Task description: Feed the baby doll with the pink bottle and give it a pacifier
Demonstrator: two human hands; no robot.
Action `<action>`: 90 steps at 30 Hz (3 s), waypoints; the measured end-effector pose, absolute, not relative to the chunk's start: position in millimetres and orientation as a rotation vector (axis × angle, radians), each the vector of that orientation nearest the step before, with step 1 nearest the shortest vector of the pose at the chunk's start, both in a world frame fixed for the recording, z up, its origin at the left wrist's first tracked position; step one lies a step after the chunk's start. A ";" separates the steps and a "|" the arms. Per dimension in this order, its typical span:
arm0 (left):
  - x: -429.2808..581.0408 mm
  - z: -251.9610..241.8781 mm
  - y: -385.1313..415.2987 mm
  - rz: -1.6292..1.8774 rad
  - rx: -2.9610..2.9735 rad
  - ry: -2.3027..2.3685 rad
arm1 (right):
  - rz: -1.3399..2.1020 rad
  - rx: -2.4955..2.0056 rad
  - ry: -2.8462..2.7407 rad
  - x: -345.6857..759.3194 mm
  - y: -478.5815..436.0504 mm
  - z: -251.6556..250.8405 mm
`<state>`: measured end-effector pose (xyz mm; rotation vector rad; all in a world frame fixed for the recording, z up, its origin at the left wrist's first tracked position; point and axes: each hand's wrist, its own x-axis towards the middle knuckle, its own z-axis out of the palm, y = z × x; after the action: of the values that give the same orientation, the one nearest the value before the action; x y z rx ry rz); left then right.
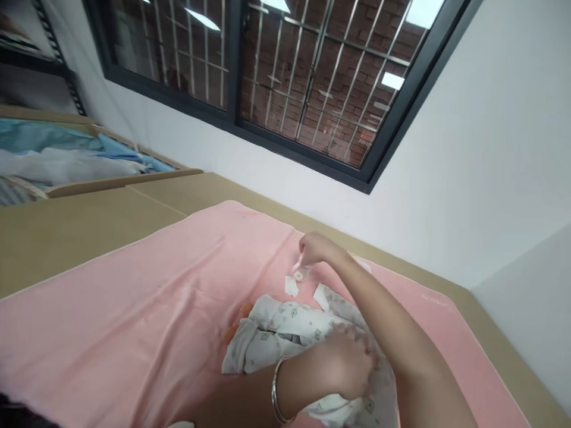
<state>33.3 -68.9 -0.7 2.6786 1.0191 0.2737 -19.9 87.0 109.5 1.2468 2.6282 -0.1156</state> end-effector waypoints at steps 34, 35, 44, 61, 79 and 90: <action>12.3 25.1 -74.0 -0.174 2.731 0.979 | -0.614 2.193 2.245 243.0 80.2 79.5; 12.2 25.5 -74.2 -0.177 2.733 0.982 | -0.602 2.238 2.276 248.9 80.1 85.0; 12.4 26.4 -75.8 -0.157 2.733 0.982 | -0.400 2.507 2.076 305.0 57.6 37.2; 17.1 16.3 -64.6 -0.139 2.570 1.113 | -2.516 3.098 1.373 322.8 -66.3 -62.9; -1.8 13.3 -37.6 -0.056 2.377 0.960 | -3.640 2.406 0.697 262.0 -107.3 -26.9; -15.4 15.7 -16.9 0.061 2.270 0.712 | -3.657 2.183 1.031 241.4 -92.2 -3.7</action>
<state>-15.4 -16.9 15.7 2.2698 0.7120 0.0614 241.4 -92.2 -3.7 2.1834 1.0311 -3.6572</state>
